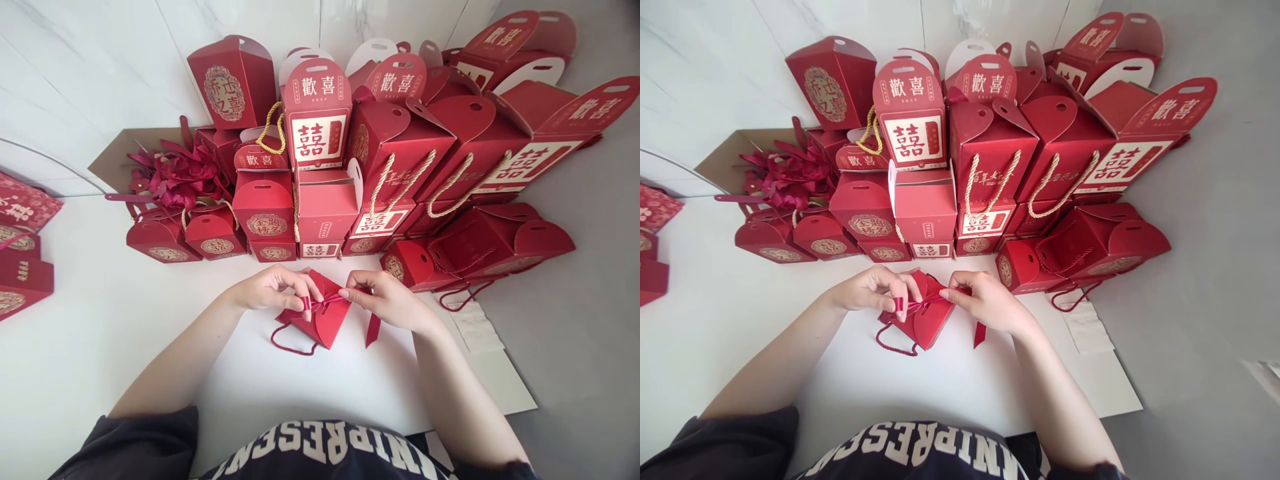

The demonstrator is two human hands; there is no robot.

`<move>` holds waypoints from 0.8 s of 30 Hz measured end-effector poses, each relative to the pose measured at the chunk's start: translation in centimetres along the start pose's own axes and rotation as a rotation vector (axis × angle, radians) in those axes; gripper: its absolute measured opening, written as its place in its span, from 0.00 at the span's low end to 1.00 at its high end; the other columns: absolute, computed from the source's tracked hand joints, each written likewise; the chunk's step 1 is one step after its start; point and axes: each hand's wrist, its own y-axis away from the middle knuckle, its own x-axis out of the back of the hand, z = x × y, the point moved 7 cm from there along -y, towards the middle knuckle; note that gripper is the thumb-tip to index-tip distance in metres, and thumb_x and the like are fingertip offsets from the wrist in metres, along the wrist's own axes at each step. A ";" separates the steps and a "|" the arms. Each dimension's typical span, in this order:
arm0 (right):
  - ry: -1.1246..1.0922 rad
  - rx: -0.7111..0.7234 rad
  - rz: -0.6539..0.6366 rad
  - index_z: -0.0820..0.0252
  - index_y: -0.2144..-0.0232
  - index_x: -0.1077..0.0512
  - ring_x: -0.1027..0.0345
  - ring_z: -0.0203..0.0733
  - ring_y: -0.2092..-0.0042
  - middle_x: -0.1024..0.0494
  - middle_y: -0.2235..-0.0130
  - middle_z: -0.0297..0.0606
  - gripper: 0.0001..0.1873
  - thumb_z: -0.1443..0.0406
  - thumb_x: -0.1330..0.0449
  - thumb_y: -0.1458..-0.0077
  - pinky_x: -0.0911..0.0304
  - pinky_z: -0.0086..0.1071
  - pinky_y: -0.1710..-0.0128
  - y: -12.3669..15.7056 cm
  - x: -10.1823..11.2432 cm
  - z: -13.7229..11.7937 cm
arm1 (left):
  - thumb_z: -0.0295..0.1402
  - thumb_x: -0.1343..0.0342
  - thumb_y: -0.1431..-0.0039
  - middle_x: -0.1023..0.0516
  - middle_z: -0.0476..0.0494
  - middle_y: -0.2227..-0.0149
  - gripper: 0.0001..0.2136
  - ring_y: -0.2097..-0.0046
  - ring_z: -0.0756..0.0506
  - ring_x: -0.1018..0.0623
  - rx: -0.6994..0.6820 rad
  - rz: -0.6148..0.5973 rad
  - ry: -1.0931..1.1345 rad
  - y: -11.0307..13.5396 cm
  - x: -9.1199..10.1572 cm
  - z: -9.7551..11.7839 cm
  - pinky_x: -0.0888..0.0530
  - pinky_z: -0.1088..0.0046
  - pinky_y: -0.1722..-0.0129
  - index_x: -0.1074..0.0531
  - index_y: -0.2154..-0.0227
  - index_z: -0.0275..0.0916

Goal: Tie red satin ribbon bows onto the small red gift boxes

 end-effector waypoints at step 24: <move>-0.223 0.362 0.077 0.56 0.59 0.22 0.30 0.41 0.63 0.20 0.64 0.40 0.10 0.59 0.40 0.39 0.35 0.35 0.62 -0.1 -0.8 -2.8 | 0.36 0.38 0.44 0.18 0.40 0.60 0.15 0.60 0.46 0.19 0.241 0.253 -0.196 -0.1 -0.4 0.1 0.24 0.70 0.59 0.23 0.56 0.35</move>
